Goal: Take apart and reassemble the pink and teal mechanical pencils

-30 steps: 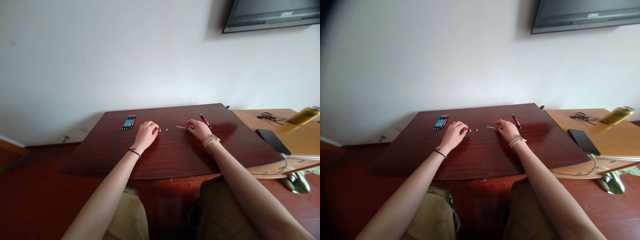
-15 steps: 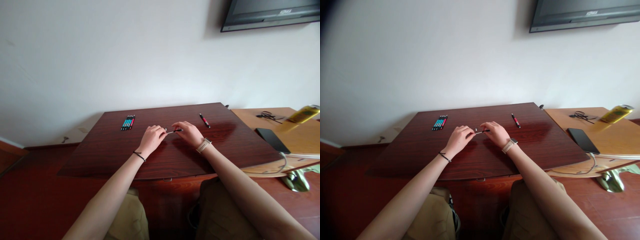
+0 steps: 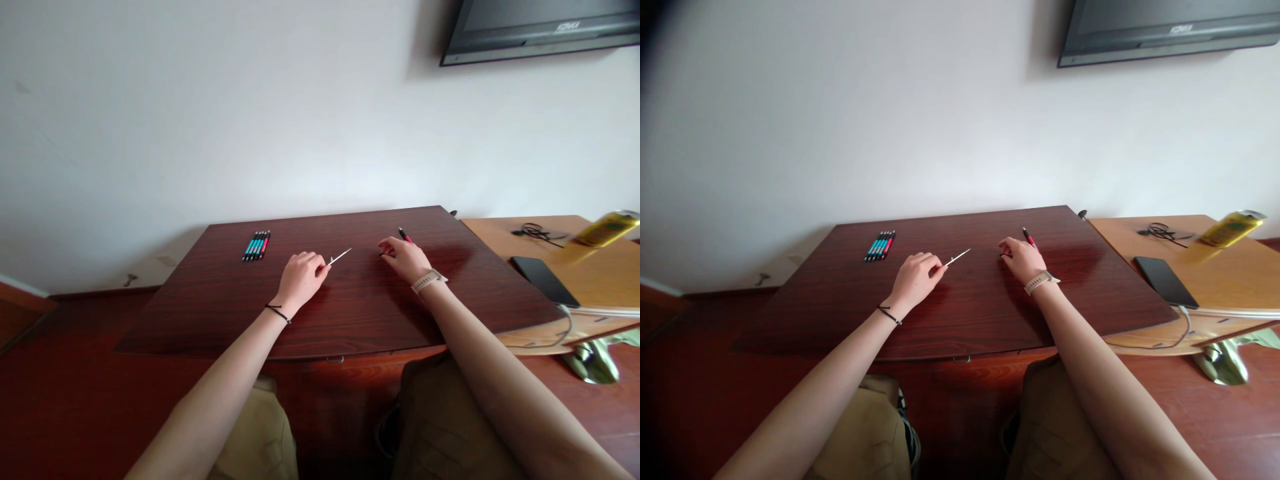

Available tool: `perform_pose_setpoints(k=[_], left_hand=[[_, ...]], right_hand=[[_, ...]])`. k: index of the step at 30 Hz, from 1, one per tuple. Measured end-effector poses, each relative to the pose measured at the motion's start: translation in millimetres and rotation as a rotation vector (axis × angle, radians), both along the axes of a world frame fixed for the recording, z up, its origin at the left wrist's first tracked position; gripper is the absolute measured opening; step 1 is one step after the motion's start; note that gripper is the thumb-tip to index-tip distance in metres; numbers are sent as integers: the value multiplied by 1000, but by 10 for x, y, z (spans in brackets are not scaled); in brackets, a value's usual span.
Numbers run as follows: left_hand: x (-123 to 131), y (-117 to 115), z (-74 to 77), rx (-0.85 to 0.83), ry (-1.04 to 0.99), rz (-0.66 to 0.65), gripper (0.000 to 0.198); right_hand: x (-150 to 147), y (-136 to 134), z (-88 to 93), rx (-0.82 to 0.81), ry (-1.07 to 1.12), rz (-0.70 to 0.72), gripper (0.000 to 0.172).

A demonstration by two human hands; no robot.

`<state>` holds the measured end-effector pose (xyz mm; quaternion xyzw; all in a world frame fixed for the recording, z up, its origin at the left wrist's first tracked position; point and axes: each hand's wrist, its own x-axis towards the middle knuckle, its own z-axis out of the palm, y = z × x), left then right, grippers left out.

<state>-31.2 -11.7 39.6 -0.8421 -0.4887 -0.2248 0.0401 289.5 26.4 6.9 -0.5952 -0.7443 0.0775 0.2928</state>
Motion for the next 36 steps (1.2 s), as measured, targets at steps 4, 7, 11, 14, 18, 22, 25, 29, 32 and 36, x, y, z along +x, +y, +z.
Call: perform_pose_setpoints(k=[4, 7, 11, 14, 18, 22, 25, 29, 32, 36], left_hand=[[82, -14, -41, 18, 19, -16, 25], [167, -21, -63, 21, 29, -24, 25], [273, -29, -70, 10, 24, -33, 24], [322, -34, -67, 15, 24, -46, 25], [344, -42, -64, 15, 32, -48, 26], [346, -48, -63, 27, 37, -43, 26], [344, -49, -66, 36, 40, -49, 25], [343, -46, -82, 33, 57, -40, 25], [359, -32, -107, 21, 91, -19, 24], [421, 18, -154, 5, 144, 10, 23]], right_hand=[[-2, 4, -37, -46, -16, -18, 28], [-16, 18, -59, -52, -11, -2, 28], [-41, 15, -40, -5, 19, 22, 26], [-123, -46, 45, 5, 146, 71, 35], [-290, -150, 156, -102, 332, 248, 43], [-383, -160, 142, -112, 371, 300, 32], [-368, -122, 98, -90, 355, 252, 29], [-293, -80, 64, -61, 304, 125, 27], [-258, -60, 37, -37, 238, 51, 22], [-292, -46, -8, -54, 152, 82, 17]])
